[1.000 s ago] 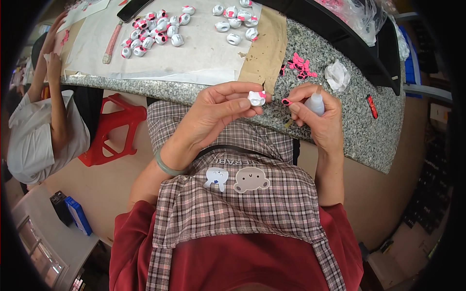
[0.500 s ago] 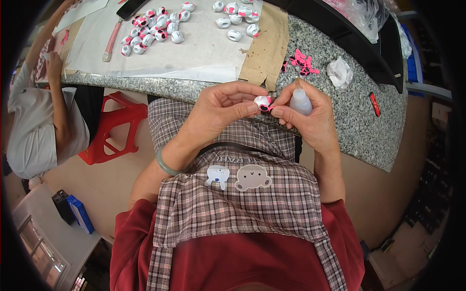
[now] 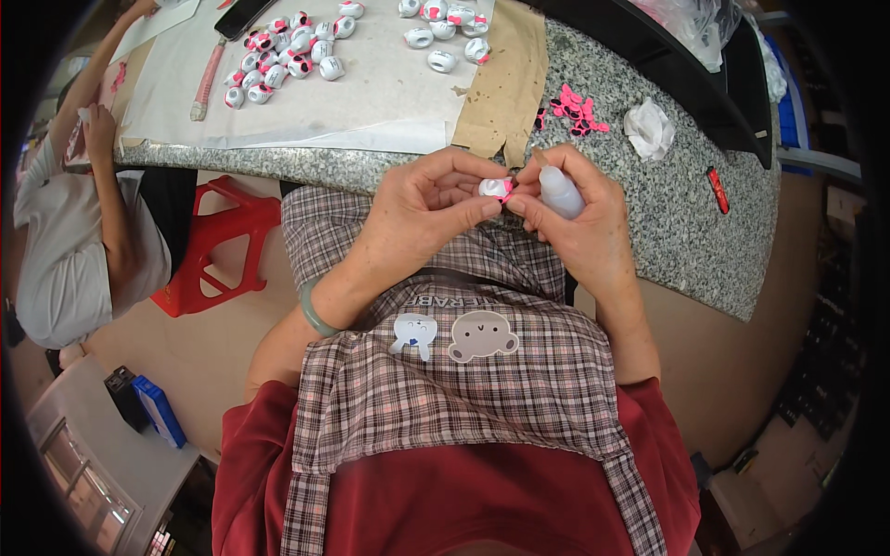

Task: The worker is manually assembling small plastic cartoon heads by gluing components together at a workbench.

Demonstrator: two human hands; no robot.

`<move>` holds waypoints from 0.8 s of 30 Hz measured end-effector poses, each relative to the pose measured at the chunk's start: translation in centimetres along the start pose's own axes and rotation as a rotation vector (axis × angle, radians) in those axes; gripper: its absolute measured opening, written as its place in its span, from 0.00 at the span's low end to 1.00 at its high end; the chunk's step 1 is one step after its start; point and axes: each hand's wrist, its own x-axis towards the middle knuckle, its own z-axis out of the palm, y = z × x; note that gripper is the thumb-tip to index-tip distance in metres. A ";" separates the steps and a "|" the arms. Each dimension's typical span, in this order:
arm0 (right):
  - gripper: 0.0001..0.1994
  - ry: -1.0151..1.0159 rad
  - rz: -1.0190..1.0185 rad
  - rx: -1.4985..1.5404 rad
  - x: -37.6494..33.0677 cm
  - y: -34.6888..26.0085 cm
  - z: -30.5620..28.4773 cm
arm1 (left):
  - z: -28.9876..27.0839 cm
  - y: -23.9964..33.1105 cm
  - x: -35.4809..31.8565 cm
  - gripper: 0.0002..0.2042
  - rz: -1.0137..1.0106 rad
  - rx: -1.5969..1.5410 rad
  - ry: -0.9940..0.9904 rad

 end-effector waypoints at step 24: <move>0.09 0.101 -0.124 -0.070 -0.4 1.3 0.8 | 0.9 -1.3 0.1 0.13 0.212 0.391 0.064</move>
